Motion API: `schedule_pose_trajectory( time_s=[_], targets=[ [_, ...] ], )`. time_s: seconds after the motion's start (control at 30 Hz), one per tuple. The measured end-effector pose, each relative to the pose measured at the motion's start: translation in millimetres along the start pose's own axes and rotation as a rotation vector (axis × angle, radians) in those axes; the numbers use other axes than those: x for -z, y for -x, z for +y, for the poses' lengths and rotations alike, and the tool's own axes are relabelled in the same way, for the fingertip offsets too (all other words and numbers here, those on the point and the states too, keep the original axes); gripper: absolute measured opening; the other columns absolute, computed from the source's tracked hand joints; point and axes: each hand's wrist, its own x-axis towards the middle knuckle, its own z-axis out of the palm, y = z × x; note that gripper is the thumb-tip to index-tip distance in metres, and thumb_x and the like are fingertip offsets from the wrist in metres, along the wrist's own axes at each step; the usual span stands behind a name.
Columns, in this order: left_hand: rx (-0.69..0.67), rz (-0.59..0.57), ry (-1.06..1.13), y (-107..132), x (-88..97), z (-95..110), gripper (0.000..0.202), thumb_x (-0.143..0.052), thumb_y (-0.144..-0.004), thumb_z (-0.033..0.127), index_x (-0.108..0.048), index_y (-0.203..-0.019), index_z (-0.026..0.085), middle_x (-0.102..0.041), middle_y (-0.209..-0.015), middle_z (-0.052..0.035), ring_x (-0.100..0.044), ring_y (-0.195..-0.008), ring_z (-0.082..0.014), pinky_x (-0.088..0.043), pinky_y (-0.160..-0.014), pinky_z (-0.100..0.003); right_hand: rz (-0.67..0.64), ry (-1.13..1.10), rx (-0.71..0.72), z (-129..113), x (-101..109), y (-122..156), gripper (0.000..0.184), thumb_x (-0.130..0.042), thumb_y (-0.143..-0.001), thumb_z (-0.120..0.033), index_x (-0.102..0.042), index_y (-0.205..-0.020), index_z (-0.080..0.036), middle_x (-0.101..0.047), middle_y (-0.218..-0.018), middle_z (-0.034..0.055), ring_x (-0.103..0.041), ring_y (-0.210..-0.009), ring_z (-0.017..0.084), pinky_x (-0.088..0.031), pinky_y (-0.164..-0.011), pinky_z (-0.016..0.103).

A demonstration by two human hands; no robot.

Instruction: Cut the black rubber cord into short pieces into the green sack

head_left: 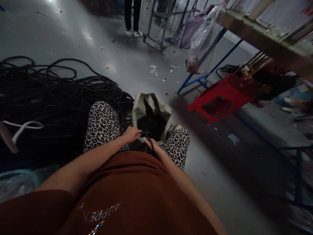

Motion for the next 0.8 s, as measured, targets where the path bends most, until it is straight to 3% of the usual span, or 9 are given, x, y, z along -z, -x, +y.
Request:
schedule_pose_trajectory(
  time_s=[0.13,0.43,0.63,0.8],
  targets=[
    [-0.034,0.012,0.009,1,2.1,2,0.028,-0.052,-0.090,0.026,-0.069,-0.113,0.026,-0.072,-0.100,-0.0066,-0.063,-0.103,-0.0219,-0.041,-0.094,-0.035,-0.064,-0.022,-0.059,-3,1,0,0.035,-0.046,-0.099,-0.039,-0.064,-0.093,-0.009,-0.058,-0.057,0.0012,-0.056,-0.051,0.013,-0.044,-0.054,0.021],
    [0.003,0.024,0.046,-1,3.2,3,0.031,-0.048,-0.093,0.026,-0.066,-0.118,0.025,-0.071,-0.107,-0.0060,-0.062,-0.107,-0.0216,-0.042,-0.095,-0.035,0.116,0.066,0.007,6,1,-9,0.039,-0.058,-0.092,-0.045,-0.068,-0.097,-0.008,-0.066,-0.068,0.0071,-0.065,-0.067,0.018,-0.048,-0.063,0.022],
    [0.070,-0.005,0.025,-3,-1.7,-7,0.032,-0.048,-0.092,0.026,-0.065,-0.119,0.027,-0.069,-0.119,-0.0045,-0.060,-0.113,-0.0225,-0.041,-0.099,-0.036,0.137,-0.005,-0.110,12,-1,-14,0.038,-0.050,-0.096,-0.041,-0.063,-0.109,-0.007,-0.062,-0.064,0.0036,-0.054,-0.045,0.012,-0.044,-0.046,0.021],
    [0.078,-0.017,0.001,-4,-4.3,-11,0.029,-0.050,-0.091,0.027,-0.068,-0.114,0.031,-0.071,-0.114,-0.0031,-0.061,-0.111,-0.0212,-0.041,-0.099,-0.035,0.084,0.004,-0.120,16,-1,-15,0.033,-0.052,-0.095,-0.038,-0.065,-0.098,-0.008,-0.056,-0.056,0.0007,-0.050,-0.037,0.011,-0.039,-0.039,0.020]
  ],
)
